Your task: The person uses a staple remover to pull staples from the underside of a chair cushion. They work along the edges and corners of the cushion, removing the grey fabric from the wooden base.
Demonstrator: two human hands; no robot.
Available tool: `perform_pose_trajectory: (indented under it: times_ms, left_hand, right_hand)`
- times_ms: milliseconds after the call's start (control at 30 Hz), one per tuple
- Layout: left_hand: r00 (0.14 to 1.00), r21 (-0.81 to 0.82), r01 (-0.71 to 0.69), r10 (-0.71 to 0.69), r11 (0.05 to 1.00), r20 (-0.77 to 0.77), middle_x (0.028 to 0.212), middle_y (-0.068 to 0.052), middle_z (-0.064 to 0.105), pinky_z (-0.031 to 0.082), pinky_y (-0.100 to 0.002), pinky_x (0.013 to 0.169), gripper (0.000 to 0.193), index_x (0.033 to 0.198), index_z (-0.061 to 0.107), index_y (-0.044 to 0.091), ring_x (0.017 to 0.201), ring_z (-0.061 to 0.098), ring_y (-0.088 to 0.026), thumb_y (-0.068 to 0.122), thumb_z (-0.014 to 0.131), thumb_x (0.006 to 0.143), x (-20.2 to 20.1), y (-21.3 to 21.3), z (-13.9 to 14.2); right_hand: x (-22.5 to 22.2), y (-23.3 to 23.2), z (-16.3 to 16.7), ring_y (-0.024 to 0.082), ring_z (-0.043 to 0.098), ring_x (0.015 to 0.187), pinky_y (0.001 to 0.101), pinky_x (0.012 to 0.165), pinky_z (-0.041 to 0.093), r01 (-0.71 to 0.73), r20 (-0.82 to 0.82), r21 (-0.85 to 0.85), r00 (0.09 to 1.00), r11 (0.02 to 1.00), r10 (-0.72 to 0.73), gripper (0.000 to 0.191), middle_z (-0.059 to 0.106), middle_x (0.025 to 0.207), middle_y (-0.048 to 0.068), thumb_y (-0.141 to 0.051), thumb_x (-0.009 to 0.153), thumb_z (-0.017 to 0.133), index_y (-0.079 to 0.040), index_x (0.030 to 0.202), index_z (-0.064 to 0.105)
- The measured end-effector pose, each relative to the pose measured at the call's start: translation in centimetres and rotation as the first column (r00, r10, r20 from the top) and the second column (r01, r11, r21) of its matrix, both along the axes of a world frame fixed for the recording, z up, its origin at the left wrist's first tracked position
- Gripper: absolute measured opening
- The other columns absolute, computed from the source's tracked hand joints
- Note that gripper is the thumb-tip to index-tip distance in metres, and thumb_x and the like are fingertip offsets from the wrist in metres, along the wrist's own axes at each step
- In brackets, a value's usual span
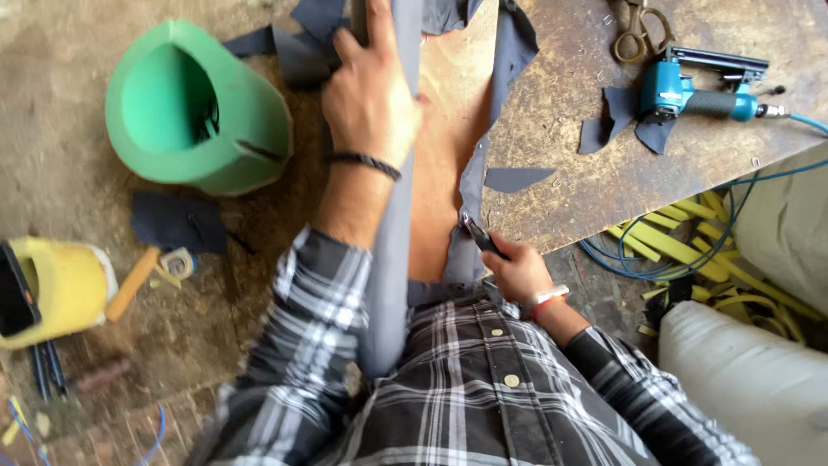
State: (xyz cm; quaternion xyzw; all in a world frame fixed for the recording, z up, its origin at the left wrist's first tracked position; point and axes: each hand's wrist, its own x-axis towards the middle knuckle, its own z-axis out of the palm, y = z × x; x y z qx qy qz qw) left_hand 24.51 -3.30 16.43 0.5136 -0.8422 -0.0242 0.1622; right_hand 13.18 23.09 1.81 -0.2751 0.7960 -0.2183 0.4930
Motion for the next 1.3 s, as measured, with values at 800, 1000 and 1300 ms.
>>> perform_pose_trajectory:
  times_ms: [800,1000,1300]
  left_hand:
    - [0.998,0.031,0.037,-0.035,0.999,-0.059,0.117,-0.030,0.059,0.064,-0.045,0.072,0.078,0.124,0.052,0.005,0.088,0.073,-0.041,0.038,0.094,0.067,1.1,-2.4,-1.3]
    - [0.995,0.018,0.021,-0.019,1.000,-0.097,0.116,-0.029,0.059,0.064,-0.044,0.071,0.069,0.119,0.055,0.004,0.086,0.074,-0.040,0.035,0.093,0.069,1.4,-1.5,-0.9]
    - [0.986,-0.086,0.030,-0.044,0.996,-0.160,0.124,-0.036,0.054,0.064,-0.047,0.068,0.080,0.126,0.046,0.001,0.086,0.073,-0.046,0.031,0.092,0.068,1.4,-1.3,-1.3]
  right_hand:
    - [0.2,2.4,2.3,0.037,0.074,0.084,0.0447,0.077,0.058,-0.315,-0.350,-0.104,0.899,0.943,0.262,0.044,0.075,0.092,0.019,-0.031,0.086,0.067,-0.022,0.129,0.071]
    - [0.9,0.0,4.8,0.041,0.072,0.089,0.0494,0.082,0.056,-0.387,-0.374,-0.015,0.857,0.922,0.354,0.035,0.074,0.096,0.021,-0.031,0.089,0.060,-0.020,0.119,0.073]
    - [0.7,-2.1,5.3,0.044,0.070,0.091,0.0523,0.087,0.054,-0.442,-0.347,0.137,0.817,0.887,0.461,0.033,0.073,0.097,0.023,-0.029,0.088,0.055,-0.016,0.112,0.073]
